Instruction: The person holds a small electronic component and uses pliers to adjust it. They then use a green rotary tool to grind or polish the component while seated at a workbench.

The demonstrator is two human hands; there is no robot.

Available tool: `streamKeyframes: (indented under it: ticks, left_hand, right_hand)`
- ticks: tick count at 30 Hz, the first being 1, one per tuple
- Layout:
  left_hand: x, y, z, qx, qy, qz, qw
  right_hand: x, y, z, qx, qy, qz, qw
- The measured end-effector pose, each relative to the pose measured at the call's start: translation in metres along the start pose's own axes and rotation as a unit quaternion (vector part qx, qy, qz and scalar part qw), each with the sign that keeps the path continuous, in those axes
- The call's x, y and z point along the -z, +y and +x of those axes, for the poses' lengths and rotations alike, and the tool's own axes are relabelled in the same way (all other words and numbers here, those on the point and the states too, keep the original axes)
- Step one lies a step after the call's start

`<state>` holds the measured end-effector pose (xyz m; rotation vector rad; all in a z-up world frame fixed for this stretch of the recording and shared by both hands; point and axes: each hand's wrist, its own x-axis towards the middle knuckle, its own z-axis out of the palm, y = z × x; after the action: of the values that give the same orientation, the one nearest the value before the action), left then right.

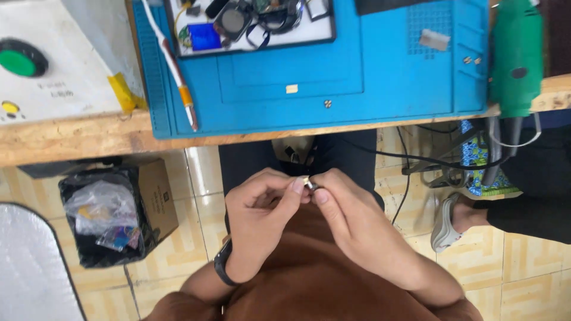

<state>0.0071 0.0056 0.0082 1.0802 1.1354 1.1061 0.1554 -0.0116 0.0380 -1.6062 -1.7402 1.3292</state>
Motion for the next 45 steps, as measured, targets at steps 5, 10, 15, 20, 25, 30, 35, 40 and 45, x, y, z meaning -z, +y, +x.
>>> streamKeyframes:
  ticks: [5,10,15,20,25,30,35,40,45]
  left_hand:
    - [-0.002,0.002,-0.001,0.000,-0.006,0.005,1.000]
    - [-0.002,0.000,0.000,-0.009,-0.008,-0.008,1.000]
    - [-0.002,0.000,0.002,-0.004,-0.007,-0.015,1.000]
    - [-0.002,0.000,0.003,-0.003,-0.003,-0.021,1.000]
    - [-0.001,-0.001,0.003,0.000,-0.009,-0.020,1.000]
    - [-0.003,-0.003,0.003,0.007,-0.006,-0.038,0.999]
    - [-0.004,0.000,0.004,0.009,-0.003,-0.035,0.999]
    - [-0.003,0.001,0.003,-0.003,-0.002,-0.033,0.999]
    - [-0.003,0.003,0.004,-0.013,-0.002,-0.020,1.000]
  right_hand:
    - [-0.001,0.001,-0.002,-0.004,0.016,-0.016,1.000]
    - [-0.008,0.009,-0.003,0.003,0.054,-0.039,0.998]
    - [-0.010,0.011,0.000,0.015,0.066,-0.042,0.997]
    - [-0.012,0.013,0.000,0.012,0.077,-0.044,0.996]
    - [-0.013,0.016,0.001,0.024,0.087,-0.051,0.995]
    - [-0.014,0.017,0.002,0.030,0.091,-0.054,0.994]
    - [-0.015,0.019,0.003,0.047,0.101,-0.058,0.992]
    - [-0.019,0.026,0.000,0.065,0.125,-0.064,0.988]
    - [-0.020,0.027,0.002,0.085,0.133,-0.066,0.985]
